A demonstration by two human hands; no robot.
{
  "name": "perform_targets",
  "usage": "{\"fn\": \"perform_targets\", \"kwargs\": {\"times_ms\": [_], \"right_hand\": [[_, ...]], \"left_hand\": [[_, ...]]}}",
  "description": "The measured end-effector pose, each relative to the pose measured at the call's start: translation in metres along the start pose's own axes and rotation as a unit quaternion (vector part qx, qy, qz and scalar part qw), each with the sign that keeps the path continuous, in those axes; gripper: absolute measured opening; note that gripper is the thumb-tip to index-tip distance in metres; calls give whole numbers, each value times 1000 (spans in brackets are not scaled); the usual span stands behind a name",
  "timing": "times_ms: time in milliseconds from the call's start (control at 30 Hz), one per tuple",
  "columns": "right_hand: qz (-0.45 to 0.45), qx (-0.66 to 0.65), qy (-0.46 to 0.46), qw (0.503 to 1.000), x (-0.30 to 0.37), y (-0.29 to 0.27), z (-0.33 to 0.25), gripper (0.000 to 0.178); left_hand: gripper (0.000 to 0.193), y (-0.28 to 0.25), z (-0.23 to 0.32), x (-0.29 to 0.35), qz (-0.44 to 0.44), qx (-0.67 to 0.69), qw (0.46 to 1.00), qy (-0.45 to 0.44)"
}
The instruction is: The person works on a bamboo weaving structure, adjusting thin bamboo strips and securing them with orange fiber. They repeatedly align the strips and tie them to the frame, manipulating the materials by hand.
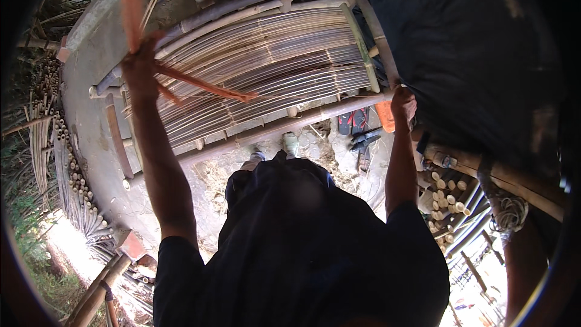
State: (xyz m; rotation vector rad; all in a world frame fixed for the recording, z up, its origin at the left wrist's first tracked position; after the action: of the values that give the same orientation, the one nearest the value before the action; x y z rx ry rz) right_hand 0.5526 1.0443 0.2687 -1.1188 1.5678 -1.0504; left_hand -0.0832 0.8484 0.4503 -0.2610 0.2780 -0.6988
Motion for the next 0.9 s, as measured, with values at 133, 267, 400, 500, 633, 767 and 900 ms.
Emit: {"fn": "perform_targets", "kwargs": {"times_ms": [133,267,400,500,633,767,900], "right_hand": [[-44,32,181,982,-34,4,35,57],[-19,52,222,974,-59,-11,70,48],[12,94,183,978,-84,-33,98,47],[12,67,105,992,-99,-49,72,49],[23,-29,-33,999,-118,-83,10,36],[-42,-123,-329,935,-122,-84,-78,22],[-45,-62,-388,918,-117,-111,-168,19]], "left_hand": [[29,-60,5,-25,53,-81,989,110],[46,-140,4,-51,90,-234,963,104],[44,-187,18,-65,127,-248,958,65],[36,-204,39,-63,160,-197,966,44],[42,-200,27,-60,63,-120,991,-11],[43,-171,22,-35,-41,-87,995,33],[32,-120,24,-16,-35,-49,997,52]]}}
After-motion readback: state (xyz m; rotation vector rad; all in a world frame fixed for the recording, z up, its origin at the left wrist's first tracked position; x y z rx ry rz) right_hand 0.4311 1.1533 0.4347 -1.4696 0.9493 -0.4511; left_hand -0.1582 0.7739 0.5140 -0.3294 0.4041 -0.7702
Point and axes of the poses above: each hand's wrist, its own x-axis away from the middle knuckle, its own y-axis out of the palm, z = x × y, the point moved 7 cm from there along -x, towards the middle knuckle
